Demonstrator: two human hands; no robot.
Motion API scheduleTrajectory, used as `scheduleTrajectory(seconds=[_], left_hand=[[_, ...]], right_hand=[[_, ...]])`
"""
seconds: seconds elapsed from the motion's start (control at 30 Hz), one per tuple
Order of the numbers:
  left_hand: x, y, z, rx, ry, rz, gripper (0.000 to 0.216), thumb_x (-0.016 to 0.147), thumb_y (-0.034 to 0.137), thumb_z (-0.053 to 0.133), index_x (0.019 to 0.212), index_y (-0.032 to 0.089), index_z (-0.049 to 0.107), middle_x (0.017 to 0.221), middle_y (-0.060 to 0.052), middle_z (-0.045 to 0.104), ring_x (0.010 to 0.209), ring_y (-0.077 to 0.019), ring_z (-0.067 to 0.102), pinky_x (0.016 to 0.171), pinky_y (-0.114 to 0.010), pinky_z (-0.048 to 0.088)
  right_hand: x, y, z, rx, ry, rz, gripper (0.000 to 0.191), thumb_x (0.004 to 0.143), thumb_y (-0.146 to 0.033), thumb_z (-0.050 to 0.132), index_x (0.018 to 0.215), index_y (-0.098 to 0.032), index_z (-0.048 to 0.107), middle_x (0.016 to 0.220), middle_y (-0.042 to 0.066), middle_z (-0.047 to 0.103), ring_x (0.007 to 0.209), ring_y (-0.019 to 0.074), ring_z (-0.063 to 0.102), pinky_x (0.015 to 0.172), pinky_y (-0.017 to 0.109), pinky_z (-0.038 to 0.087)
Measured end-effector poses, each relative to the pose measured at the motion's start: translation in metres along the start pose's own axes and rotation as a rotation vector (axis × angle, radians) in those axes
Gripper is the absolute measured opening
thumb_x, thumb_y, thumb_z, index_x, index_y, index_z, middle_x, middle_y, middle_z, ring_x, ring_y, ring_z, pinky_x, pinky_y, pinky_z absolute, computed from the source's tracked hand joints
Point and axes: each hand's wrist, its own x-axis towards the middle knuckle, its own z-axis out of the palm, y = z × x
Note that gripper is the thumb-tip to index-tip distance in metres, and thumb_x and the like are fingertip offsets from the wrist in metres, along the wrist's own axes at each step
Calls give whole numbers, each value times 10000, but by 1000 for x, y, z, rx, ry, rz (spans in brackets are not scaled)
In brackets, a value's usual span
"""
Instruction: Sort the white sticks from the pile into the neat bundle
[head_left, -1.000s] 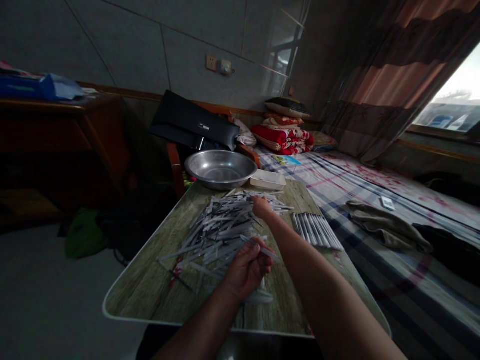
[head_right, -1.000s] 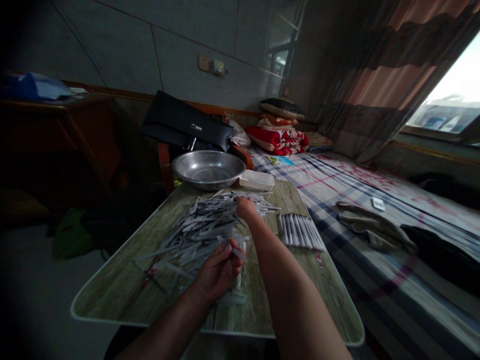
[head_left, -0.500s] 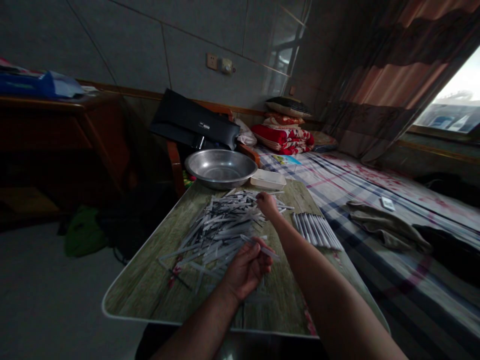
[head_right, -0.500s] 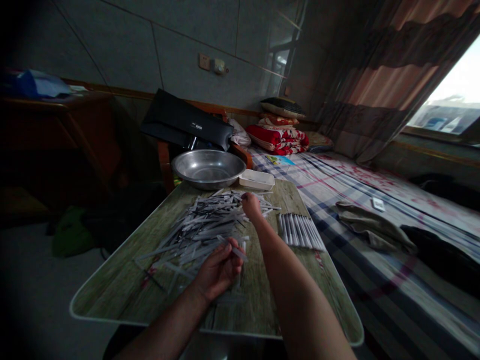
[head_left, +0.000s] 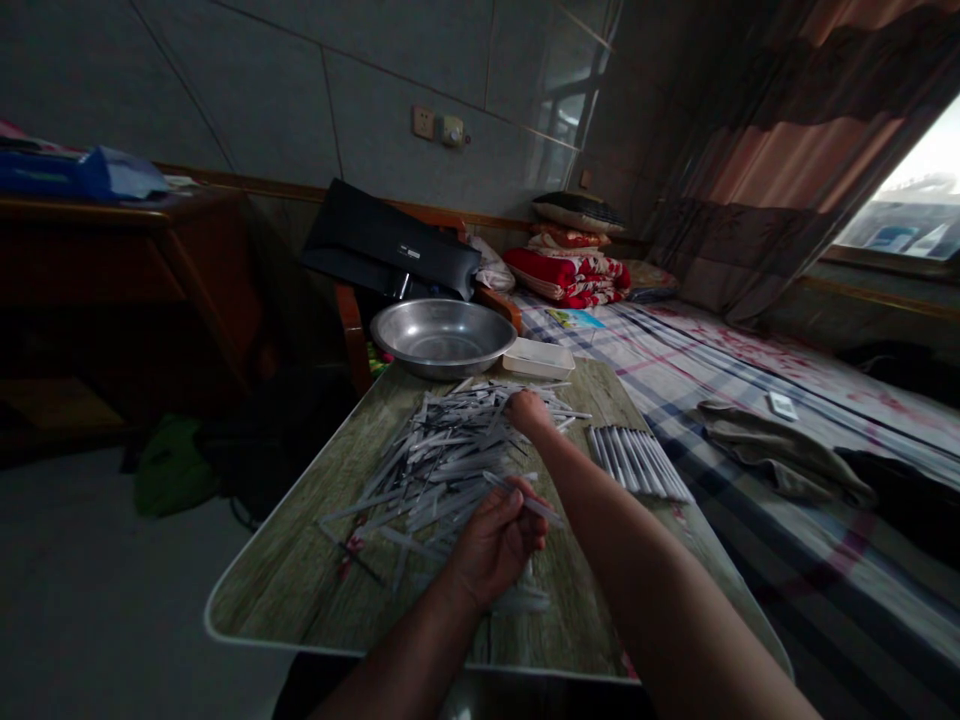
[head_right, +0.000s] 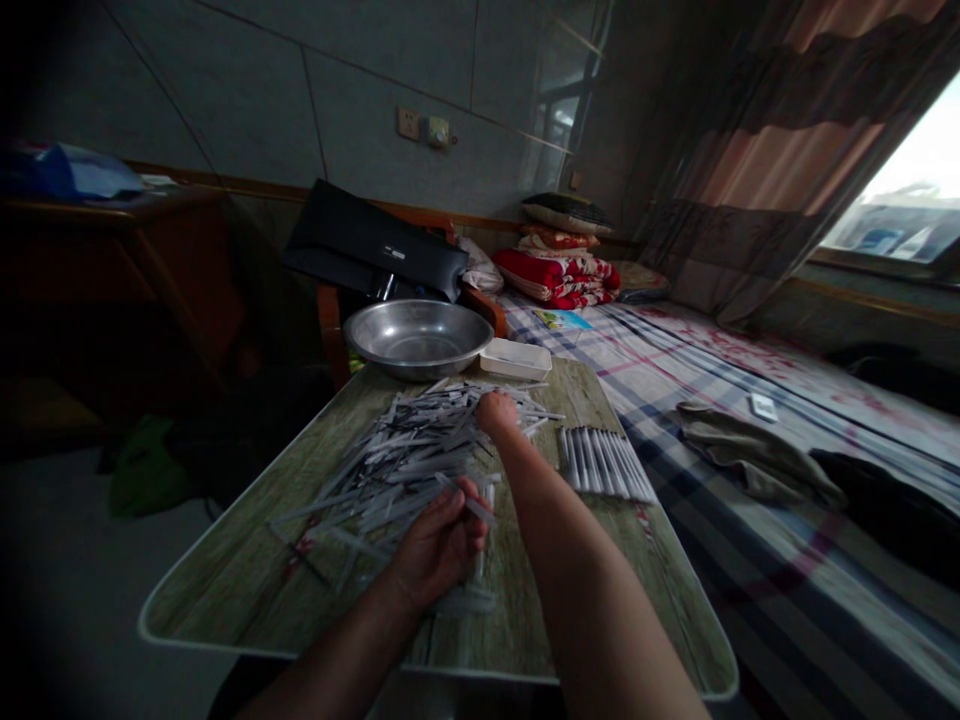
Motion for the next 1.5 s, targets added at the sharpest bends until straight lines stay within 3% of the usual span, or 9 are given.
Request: scheduleTrajectory(seconds=[0.27,0.57,0.73,0.83,0.93,1.0,1.13,1.27,1.5], left_hand=[[1,-1,-3,-5,-5,-4,203,766,259,752,853,157,600,770,-45,727,606,-120,672,519,-180,510],[1,-1,-3,-7,16,-7,216,754,249,763,858,156,598,765,-53,725,604,-128,674,521,-190,519],[-1,0,0,-3,24,-18,213,758,240,760,858,154,593,773,-58,726,604,-129,674,530,-199,534],[-1,1,-1,-2,28,-30,184,782,228,737,866,155,591,783,-56,724,614,-129,681,539,-200,539],[-1,0,-3,4,30,-26,159,798,216,719,872,156,592,793,-54,723,626,-130,687,543,-198,542],[0,0,-4,12,33,-26,155,798,212,718,874,156,595,807,-55,725,640,-134,695,547,-196,547],[3,-1,-4,15,67,2,160,786,203,728,883,159,608,836,-54,736,680,-140,711,556,-179,553],[5,1,0,-3,140,41,145,777,152,726,883,155,627,859,-62,748,719,-148,720,579,-175,563],[10,4,0,-11,202,91,93,807,100,672,875,157,642,842,-44,748,743,-145,730,600,-159,574]], right_hand=[[1,-9,4,-36,-5,46,351,833,-134,491,1116,-95,694,1167,216,652,1080,282,603,855,339,461],[-4,-20,1,90,-15,-176,336,826,-116,486,1057,-194,718,1076,92,718,1011,211,635,870,278,439],[-17,-17,-19,189,2,-303,318,788,-110,509,989,-190,742,1028,46,734,987,186,631,877,240,430],[-34,0,-35,288,64,-287,347,771,-108,475,989,-169,738,988,45,733,901,176,633,819,246,451],[-64,23,-48,702,200,-157,282,763,-216,505,912,-146,733,769,33,694,700,162,591,665,255,454],[-91,35,-53,936,199,-133,272,774,-293,518,898,-146,711,639,-1,608,574,130,513,556,234,409],[-148,43,-55,1213,150,-142,216,727,-301,627,894,-170,667,612,-38,525,537,101,467,497,208,373],[-183,37,-58,1277,150,-154,149,746,-289,640,851,-189,674,625,-28,535,537,97,472,502,214,394],[-196,29,-68,1233,144,-149,138,754,-288,631,828,-190,694,616,-17,569,529,97,477,497,215,409]])
